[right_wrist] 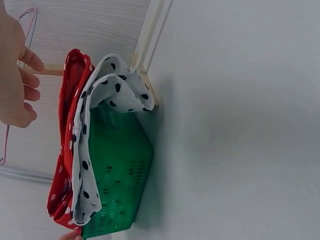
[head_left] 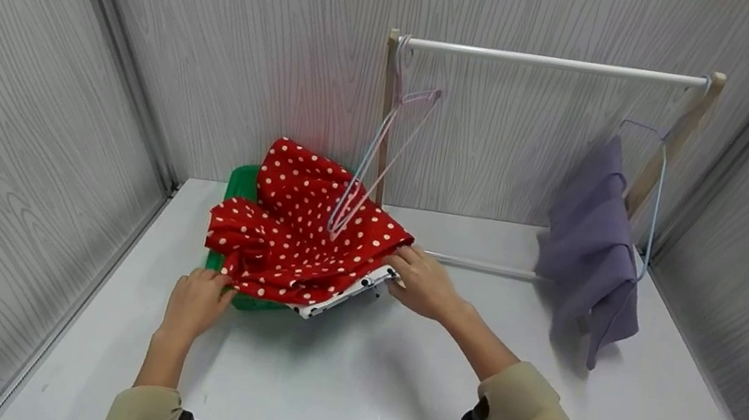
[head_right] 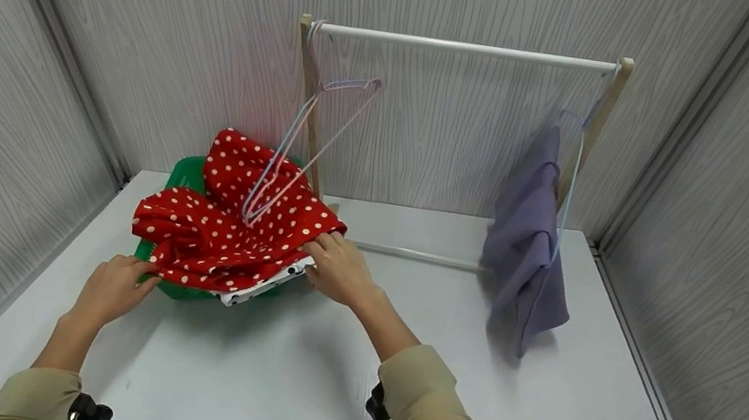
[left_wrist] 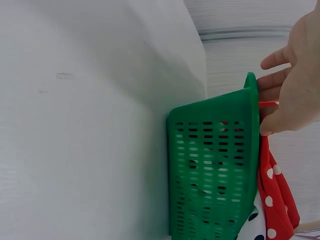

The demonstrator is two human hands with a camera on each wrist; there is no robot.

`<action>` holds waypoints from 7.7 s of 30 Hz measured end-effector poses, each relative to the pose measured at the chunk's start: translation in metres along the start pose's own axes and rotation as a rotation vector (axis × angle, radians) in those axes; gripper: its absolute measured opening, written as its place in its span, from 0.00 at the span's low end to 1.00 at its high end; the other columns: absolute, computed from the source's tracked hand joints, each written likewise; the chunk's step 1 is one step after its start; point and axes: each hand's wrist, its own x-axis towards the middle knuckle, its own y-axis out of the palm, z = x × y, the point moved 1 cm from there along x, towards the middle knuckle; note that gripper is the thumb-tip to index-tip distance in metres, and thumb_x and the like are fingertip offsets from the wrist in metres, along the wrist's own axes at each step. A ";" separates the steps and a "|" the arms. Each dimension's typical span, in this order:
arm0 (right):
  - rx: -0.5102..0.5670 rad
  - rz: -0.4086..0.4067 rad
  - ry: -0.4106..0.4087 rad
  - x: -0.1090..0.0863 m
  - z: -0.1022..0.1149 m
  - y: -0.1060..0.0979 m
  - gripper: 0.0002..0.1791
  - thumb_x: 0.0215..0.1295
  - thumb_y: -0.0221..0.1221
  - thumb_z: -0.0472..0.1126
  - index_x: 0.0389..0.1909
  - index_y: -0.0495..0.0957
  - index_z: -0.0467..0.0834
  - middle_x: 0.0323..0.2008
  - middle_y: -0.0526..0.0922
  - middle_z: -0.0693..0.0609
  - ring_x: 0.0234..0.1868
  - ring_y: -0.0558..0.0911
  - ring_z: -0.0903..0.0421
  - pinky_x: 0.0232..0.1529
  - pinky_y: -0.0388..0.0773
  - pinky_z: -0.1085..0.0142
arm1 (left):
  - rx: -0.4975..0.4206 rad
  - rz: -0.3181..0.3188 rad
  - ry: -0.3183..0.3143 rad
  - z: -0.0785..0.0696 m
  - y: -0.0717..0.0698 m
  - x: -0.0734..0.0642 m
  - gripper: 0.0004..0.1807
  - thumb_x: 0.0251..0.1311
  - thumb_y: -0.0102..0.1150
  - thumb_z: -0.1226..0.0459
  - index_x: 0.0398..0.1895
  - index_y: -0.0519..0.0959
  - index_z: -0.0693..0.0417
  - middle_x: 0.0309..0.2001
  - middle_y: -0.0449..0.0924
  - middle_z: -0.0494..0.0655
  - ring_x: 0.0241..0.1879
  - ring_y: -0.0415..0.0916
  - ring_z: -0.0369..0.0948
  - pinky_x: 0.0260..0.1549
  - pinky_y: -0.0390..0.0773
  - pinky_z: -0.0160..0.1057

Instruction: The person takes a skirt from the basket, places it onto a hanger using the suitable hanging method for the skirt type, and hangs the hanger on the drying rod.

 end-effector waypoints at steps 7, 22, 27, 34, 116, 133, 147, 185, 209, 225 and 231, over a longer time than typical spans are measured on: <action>0.134 0.107 -0.006 0.024 0.021 0.018 0.20 0.55 0.64 0.40 0.49 0.75 0.40 0.48 0.77 0.47 0.51 0.73 0.51 0.52 0.70 0.59 | -0.088 0.032 -0.031 0.002 -0.001 0.002 0.09 0.50 0.66 0.68 0.30 0.80 0.68 0.29 0.77 0.58 0.31 0.73 0.53 0.29 0.75 0.49; -0.069 0.193 0.134 0.055 0.087 0.056 0.27 0.54 0.62 0.59 0.50 0.73 0.48 0.47 0.75 0.50 0.50 0.71 0.53 0.48 0.68 0.60 | -0.087 0.057 -0.029 0.001 -0.003 0.007 0.10 0.47 0.68 0.69 0.26 0.79 0.68 0.24 0.76 0.57 0.28 0.73 0.52 0.25 0.75 0.46; -0.077 0.196 0.280 0.059 0.091 0.065 0.19 0.57 0.61 0.54 0.48 0.77 0.50 0.46 0.77 0.51 0.48 0.71 0.53 0.46 0.67 0.59 | -0.099 0.072 -0.060 0.002 -0.003 0.006 0.09 0.48 0.67 0.69 0.30 0.80 0.68 0.26 0.77 0.57 0.29 0.74 0.51 0.27 0.75 0.46; -0.023 0.086 0.144 0.060 0.067 0.063 0.09 0.61 0.58 0.39 0.40 0.83 0.47 0.40 0.83 0.54 0.43 0.77 0.55 0.46 0.67 0.61 | -0.112 0.072 -0.072 0.002 -0.003 0.005 0.08 0.48 0.66 0.70 0.29 0.80 0.68 0.26 0.77 0.57 0.30 0.74 0.51 0.28 0.75 0.46; -0.205 -0.447 0.288 -0.090 -0.130 -0.190 0.13 0.53 0.54 0.20 0.41 0.77 0.30 0.33 0.77 0.34 0.33 0.77 0.40 0.37 0.74 0.48 | -0.109 0.136 -0.122 0.002 -0.003 0.009 0.09 0.53 0.61 0.70 0.23 0.76 0.70 0.22 0.71 0.53 0.25 0.68 0.47 0.23 0.72 0.45; -0.380 -0.146 0.680 -0.042 -0.131 -0.222 0.11 0.64 0.45 0.31 0.36 0.72 0.26 0.33 0.75 0.29 0.30 0.76 0.30 0.29 0.72 0.41 | -0.122 0.142 -0.145 0.002 -0.003 0.010 0.09 0.53 0.61 0.69 0.24 0.76 0.70 0.22 0.71 0.53 0.26 0.68 0.47 0.24 0.72 0.45; -0.039 0.093 0.830 -0.036 -0.115 -0.181 0.17 0.70 0.44 0.39 0.52 0.72 0.34 0.45 0.77 0.31 0.42 0.76 0.32 0.41 0.69 0.41 | -0.109 0.089 -0.112 -0.010 -0.010 0.011 0.08 0.52 0.61 0.69 0.26 0.78 0.70 0.25 0.74 0.56 0.27 0.72 0.49 0.23 0.74 0.46; 0.015 0.240 0.437 -0.029 -0.014 -0.065 0.11 0.51 0.65 0.34 0.37 0.79 0.38 0.32 0.81 0.45 0.30 0.76 0.51 0.37 0.77 0.56 | -0.020 -0.163 0.580 -0.219 0.037 0.124 0.04 0.50 0.61 0.63 0.27 0.81 0.53 0.30 0.80 0.45 0.33 0.74 0.43 0.38 0.70 0.41; -0.207 -0.210 0.700 -0.053 -0.107 -0.180 0.12 0.57 0.53 0.27 0.40 0.82 0.34 0.35 0.82 0.38 0.33 0.80 0.41 0.35 0.75 0.48 | 0.040 -0.244 0.392 -0.223 -0.019 0.178 0.06 0.54 0.57 0.66 0.30 0.82 0.59 0.30 0.79 0.51 0.33 0.73 0.48 0.34 0.68 0.44; 0.203 -0.692 0.781 -0.033 -0.114 -0.241 0.10 0.63 0.57 0.36 0.41 0.80 0.35 0.35 0.82 0.46 0.34 0.77 0.60 0.36 0.69 0.74 | -0.062 -0.304 0.373 -0.245 -0.080 0.210 0.07 0.54 0.52 0.71 0.34 0.80 0.61 0.32 0.77 0.54 0.35 0.70 0.49 0.36 0.67 0.44; 0.424 -0.584 0.700 -0.045 -0.112 -0.252 0.09 0.62 0.58 0.36 0.41 0.80 0.37 0.29 0.79 0.54 0.26 0.75 0.63 0.28 0.70 0.75 | -0.023 -0.106 0.307 -0.252 -0.084 0.214 0.06 0.53 0.54 0.73 0.33 0.78 0.64 0.33 0.78 0.56 0.35 0.74 0.50 0.37 0.72 0.44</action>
